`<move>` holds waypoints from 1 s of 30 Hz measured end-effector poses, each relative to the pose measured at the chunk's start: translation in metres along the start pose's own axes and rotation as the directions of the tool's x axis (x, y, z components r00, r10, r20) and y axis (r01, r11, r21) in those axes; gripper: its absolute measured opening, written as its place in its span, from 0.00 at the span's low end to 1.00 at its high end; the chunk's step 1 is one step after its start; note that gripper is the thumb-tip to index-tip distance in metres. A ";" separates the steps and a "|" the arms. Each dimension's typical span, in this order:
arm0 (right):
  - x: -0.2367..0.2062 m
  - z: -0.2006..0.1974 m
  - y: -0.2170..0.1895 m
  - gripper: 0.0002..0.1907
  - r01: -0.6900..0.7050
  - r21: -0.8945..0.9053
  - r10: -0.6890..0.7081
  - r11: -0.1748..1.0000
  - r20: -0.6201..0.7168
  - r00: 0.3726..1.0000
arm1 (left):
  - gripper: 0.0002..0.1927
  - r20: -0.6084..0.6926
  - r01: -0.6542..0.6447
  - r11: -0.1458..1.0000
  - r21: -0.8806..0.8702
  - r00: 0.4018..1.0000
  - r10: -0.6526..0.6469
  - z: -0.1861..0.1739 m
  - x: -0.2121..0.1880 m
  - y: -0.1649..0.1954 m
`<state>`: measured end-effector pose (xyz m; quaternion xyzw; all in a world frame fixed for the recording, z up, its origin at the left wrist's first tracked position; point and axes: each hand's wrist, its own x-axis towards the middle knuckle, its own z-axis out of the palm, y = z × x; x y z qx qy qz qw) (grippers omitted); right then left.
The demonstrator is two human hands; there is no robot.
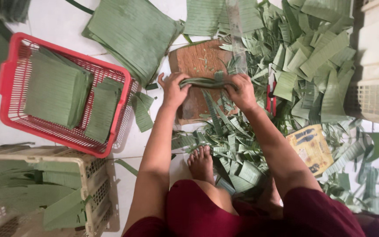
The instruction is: The person sits on the floor cutting banana leaf pieces into uniform rectangles, using a ruler as a straightedge and a utility knife on a wooden board. They stack the cut pieces, set trimmed scraps aside, and place finished stacks into plastic baskets.
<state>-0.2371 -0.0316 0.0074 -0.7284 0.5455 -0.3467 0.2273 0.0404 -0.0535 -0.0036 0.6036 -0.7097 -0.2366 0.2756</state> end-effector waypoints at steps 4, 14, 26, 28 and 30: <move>0.008 -0.003 -0.004 0.17 -0.308 0.123 0.302 0.943 0.065 0.951 | 0.27 -0.020 0.151 0.988 0.018 0.988 -0.151 -0.008 0.013 0.003; 0.030 0.006 -0.002 0.38 -0.467 -0.017 0.464 0.884 0.156 0.872 | 0.54 -0.028 0.234 0.951 -0.201 0.969 -0.244 -0.019 0.031 0.029; -0.065 -0.263 -0.117 0.37 -0.052 -0.668 0.600 0.742 0.628 0.496 | 0.59 -0.156 0.270 0.951 0.152 0.957 -0.247 0.006 -0.049 0.068; -0.105 -0.335 -0.138 0.35 -0.254 -0.603 0.608 0.756 0.503 0.614 | 0.57 -0.051 0.211 0.957 0.198 0.978 -0.204 0.017 -0.055 0.093; -0.153 -0.411 -0.155 0.34 -0.578 -0.481 0.741 0.659 0.284 0.609 | 0.54 0.108 0.066 0.976 0.206 0.990 -0.090 0.023 -0.058 0.125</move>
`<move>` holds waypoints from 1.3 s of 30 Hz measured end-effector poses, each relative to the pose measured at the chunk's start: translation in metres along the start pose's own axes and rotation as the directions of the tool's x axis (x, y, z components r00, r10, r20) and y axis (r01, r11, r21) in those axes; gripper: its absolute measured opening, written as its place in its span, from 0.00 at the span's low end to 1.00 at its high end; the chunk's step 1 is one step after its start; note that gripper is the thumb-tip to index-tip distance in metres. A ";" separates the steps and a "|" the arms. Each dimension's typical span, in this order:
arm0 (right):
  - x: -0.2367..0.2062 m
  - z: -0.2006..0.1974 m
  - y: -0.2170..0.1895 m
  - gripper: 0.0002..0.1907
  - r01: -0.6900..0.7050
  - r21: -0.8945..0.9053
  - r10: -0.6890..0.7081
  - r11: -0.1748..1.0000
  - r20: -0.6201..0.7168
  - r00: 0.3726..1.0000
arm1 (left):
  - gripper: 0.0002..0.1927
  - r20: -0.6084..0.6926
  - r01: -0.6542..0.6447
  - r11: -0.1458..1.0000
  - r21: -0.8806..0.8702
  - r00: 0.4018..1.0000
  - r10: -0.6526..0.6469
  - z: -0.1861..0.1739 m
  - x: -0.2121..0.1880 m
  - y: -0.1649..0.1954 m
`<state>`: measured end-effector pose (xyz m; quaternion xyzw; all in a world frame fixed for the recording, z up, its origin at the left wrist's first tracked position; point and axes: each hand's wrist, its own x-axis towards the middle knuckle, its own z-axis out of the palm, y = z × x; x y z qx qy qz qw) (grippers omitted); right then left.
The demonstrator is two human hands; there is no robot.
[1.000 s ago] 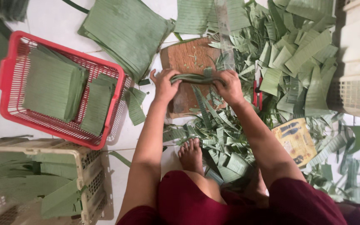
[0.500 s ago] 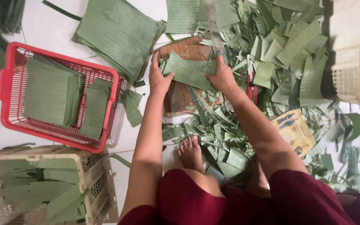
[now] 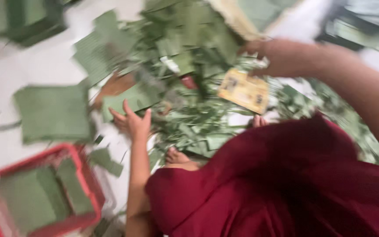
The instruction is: The person sits on the floor cutting banana leaf pieces into uniform rectangles, using a ruler as a straightedge and a utility knife on a wooden board. They stack the cut pieces, set trimmed scraps aside, and place finished stacks into plastic baskets.
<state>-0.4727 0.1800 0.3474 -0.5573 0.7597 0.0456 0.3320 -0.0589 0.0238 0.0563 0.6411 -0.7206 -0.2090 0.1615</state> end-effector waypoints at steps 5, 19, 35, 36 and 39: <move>-0.167 -0.049 0.160 0.26 -0.159 0.400 0.339 0.903 -0.435 0.834 | 0.45 0.492 -0.430 0.891 -0.146 0.750 0.442 -0.040 0.010 0.118; -0.105 0.164 0.510 0.18 0.257 0.945 0.838 -0.203 0.032 0.545 | 0.36 0.856 -0.306 0.849 -0.432 0.156 0.492 0.107 -0.056 0.465; 0.026 0.105 0.578 0.34 0.095 0.963 0.941 -0.253 0.223 0.253 | 0.24 0.924 0.458 0.822 -0.339 0.324 0.201 0.350 -0.087 0.547; 0.029 0.104 0.578 0.34 0.076 0.969 0.949 -0.235 0.213 0.232 | 0.23 0.921 0.474 0.812 -0.342 0.341 0.189 0.352 -0.088 0.546; 0.037 0.107 0.578 0.32 0.014 0.976 0.954 -0.218 0.210 0.212 | 0.23 0.922 0.511 0.791 -0.336 0.349 0.166 0.356 -0.090 0.543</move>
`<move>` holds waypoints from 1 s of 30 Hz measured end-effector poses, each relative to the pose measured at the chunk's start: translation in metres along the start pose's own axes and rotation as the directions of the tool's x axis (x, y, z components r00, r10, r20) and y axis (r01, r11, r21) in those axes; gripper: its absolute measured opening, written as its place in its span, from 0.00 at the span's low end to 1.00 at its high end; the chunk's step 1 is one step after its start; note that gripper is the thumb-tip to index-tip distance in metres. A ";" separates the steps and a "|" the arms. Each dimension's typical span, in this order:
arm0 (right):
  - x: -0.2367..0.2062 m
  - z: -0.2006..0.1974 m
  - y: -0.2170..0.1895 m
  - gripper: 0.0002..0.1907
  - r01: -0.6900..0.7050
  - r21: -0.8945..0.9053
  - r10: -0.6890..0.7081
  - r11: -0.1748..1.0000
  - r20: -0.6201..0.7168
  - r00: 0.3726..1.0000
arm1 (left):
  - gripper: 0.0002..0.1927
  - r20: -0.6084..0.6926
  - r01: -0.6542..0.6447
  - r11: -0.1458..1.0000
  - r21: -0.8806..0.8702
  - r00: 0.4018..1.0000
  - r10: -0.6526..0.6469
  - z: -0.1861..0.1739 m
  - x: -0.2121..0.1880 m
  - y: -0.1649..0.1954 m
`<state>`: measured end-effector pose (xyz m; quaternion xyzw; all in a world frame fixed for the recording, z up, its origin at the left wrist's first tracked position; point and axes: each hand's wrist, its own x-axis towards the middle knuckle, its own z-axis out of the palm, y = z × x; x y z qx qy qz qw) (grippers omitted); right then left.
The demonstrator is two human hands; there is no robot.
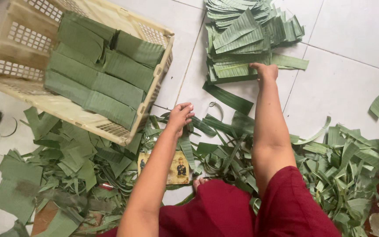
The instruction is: The person sits on the floor cutting banana leaf pieces into uniform rectangles, using a ruler as a straightedge and a utility knife on a wooden board. They stack the cut pieces, set trimmed scraps aside, and place finished stacks into plastic baskets.
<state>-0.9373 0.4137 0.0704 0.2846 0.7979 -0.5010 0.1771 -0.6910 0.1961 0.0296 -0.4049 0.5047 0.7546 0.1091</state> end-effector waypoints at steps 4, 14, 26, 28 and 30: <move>0.005 0.003 0.003 0.34 0.088 0.223 -0.083 0.971 -0.031 0.996 | 0.23 -0.006 0.004 0.999 -0.051 1.000 -0.004 0.004 0.002 -0.002; -0.026 0.011 0.046 0.16 -0.209 0.538 0.094 0.816 0.232 0.968 | 0.21 0.050 0.000 0.970 -0.242 0.999 0.012 0.038 0.006 -0.025; -0.176 0.037 0.196 0.24 -0.088 0.784 -0.148 0.615 0.224 0.963 | 0.31 0.019 0.033 0.728 -0.685 0.999 -0.028 0.059 -0.017 -0.071; -0.200 0.040 0.205 0.26 -0.070 0.768 -0.200 0.637 0.252 0.947 | 0.30 -0.093 -0.161 0.673 -0.722 0.986 0.137 0.050 -0.026 -0.073; -0.217 0.041 0.207 0.27 -0.065 0.761 -0.297 0.646 0.328 0.897 | 0.30 -0.118 -0.197 0.639 -0.743 0.979 0.165 0.035 -0.040 -0.069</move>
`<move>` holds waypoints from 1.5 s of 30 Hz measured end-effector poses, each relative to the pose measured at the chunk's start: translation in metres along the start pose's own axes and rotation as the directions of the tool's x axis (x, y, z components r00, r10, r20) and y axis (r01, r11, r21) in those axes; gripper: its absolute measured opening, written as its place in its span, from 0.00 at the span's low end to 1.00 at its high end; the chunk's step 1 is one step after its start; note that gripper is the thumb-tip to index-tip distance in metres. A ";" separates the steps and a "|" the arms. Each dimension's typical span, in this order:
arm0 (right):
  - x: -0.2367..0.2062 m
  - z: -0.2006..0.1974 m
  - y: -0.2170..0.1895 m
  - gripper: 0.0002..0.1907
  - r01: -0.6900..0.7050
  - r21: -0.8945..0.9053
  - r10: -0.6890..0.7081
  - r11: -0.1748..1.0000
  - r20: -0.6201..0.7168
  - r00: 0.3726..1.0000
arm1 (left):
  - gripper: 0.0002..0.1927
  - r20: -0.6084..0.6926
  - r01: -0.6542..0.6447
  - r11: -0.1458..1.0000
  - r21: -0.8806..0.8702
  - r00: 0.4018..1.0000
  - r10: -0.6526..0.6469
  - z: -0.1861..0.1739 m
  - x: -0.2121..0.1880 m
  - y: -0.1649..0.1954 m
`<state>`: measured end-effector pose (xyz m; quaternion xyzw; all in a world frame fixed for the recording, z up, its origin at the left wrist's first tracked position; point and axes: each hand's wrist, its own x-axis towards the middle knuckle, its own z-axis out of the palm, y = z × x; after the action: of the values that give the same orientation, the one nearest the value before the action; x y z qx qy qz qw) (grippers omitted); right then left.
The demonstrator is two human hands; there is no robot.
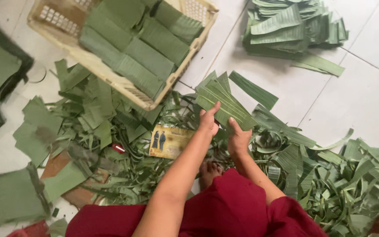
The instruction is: The person sits on the floor cutting banana leaf pieces into uniform rectangles, using a ruler as a straightedge and a utility knife on a wooden board. They stack the cut pieces, set trimmed scraps aside, and place finished stacks into plastic baskets.
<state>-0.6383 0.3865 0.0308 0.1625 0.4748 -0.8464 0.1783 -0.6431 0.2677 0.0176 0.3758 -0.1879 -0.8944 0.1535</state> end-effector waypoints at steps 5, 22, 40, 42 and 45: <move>-0.009 0.018 -0.030 0.25 -0.070 0.217 -0.038 0.974 0.455 0.890 | 0.29 0.175 -0.192 0.976 0.107 0.970 0.171 -0.016 -0.044 0.077; -0.220 0.273 0.060 0.26 -0.295 -0.667 0.729 0.684 0.634 0.256 | 0.23 0.036 -0.281 0.239 0.929 0.715 0.699 -0.196 -0.238 0.324; -0.304 0.404 0.151 0.31 0.164 -0.827 0.828 0.538 0.555 0.082 | 0.26 -0.160 -0.613 0.784 -0.099 0.787 0.596 -0.409 -0.342 0.319; -0.299 0.400 0.164 0.32 0.179 -0.848 0.853 0.499 0.517 0.074 | 0.33 -0.089 -0.536 0.837 0.107 0.833 0.545 -0.404 -0.317 0.286; -0.296 0.393 0.186 0.35 0.252 -0.863 0.881 0.439 0.468 0.067 | 0.44 -0.089 -0.511 0.805 0.303 0.826 0.557 -0.397 -0.295 0.272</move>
<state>-0.3337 0.0007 0.2183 -0.3866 0.4995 -0.3224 0.7051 -0.1191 0.0627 0.0649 0.4008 -0.3907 -0.7447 0.3635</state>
